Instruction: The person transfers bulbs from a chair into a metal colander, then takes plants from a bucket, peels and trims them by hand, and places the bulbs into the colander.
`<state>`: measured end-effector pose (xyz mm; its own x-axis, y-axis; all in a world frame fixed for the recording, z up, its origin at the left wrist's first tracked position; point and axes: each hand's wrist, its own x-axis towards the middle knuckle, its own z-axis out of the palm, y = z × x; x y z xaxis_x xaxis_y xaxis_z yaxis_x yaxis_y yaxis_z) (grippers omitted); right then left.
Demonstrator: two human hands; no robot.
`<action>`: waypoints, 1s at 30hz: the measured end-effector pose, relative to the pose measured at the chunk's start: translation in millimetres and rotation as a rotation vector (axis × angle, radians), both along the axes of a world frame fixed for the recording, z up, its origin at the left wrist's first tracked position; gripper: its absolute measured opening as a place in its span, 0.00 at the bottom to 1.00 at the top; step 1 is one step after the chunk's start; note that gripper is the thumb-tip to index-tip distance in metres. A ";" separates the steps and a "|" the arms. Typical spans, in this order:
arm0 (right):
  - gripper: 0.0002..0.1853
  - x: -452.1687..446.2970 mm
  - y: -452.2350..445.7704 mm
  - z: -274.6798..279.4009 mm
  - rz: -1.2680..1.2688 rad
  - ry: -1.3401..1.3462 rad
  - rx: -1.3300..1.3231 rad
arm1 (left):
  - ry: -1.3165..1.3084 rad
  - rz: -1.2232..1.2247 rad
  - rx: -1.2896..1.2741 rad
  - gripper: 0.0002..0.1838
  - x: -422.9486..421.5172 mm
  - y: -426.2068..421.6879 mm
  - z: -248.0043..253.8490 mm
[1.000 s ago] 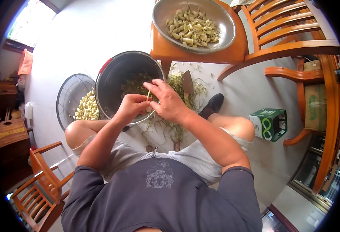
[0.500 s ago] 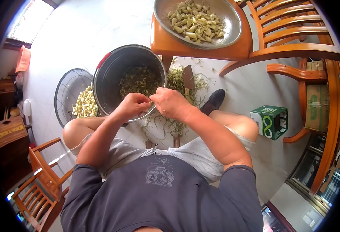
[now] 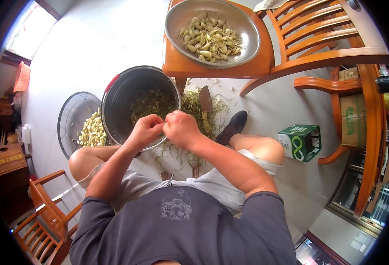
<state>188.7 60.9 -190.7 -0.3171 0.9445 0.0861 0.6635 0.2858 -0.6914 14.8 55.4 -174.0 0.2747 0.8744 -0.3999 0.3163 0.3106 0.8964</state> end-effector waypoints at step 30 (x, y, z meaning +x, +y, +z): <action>0.13 224.8 -83.3 145.8 -0.181 0.237 0.177 | 0.202 0.032 0.529 0.25 126.8 203.6 111.1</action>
<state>413.5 -22.4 -45.0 -0.0974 0.9473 0.3051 0.5411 0.3077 -0.7826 141.5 259.0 -62.9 0.2088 0.9765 0.0534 0.4955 -0.1527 0.8551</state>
